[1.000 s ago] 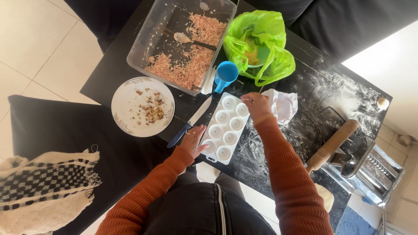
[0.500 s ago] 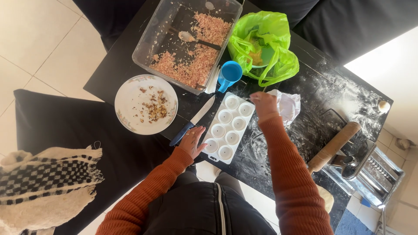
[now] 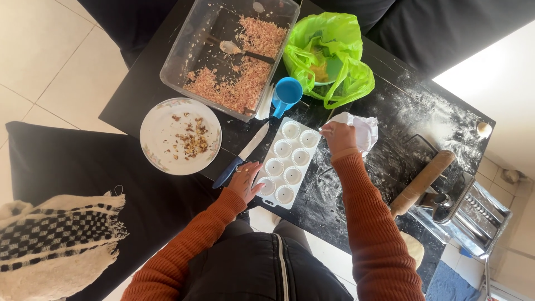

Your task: Using a manual pasta machine to thin out a piece of dough on a floured table.

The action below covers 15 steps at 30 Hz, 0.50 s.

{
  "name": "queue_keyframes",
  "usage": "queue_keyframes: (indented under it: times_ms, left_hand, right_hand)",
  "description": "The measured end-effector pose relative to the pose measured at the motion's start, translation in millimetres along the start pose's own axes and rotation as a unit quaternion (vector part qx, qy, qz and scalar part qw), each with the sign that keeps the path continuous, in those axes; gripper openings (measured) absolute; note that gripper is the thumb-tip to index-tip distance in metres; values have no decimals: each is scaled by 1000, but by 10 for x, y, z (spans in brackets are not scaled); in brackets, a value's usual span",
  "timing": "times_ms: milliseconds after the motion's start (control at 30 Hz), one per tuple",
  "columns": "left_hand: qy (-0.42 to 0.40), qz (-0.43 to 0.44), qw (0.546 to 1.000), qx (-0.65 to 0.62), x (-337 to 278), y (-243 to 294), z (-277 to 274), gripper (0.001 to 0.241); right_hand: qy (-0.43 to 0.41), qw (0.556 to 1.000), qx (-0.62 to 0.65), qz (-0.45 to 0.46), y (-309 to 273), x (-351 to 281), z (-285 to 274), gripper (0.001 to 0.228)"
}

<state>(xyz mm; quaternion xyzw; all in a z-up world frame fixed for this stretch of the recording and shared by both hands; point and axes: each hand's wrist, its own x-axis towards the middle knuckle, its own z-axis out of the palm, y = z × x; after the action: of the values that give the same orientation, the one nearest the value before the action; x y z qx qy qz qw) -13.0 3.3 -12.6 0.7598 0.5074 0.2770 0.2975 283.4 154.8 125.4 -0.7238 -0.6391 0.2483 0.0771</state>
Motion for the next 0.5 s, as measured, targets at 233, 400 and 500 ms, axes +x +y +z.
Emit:
queue_keyframes:
  times_ms: [233, 400, 500]
  left_hand:
    - [11, 10, 1000, -6, -19, -30, 14, 70]
    - [22, 14, 1000, -4, -28, -18, 30, 69]
    - [12, -3, 1000, 8, -14, 24, 3, 69]
  right_hand:
    - [9, 998, 55, -19, 270, 125, 218, 14]
    - [-35, 997, 30, -62, -109, 12, 227, 14]
    - [-70, 988, 81, -114, -221, -80, 319, 14]
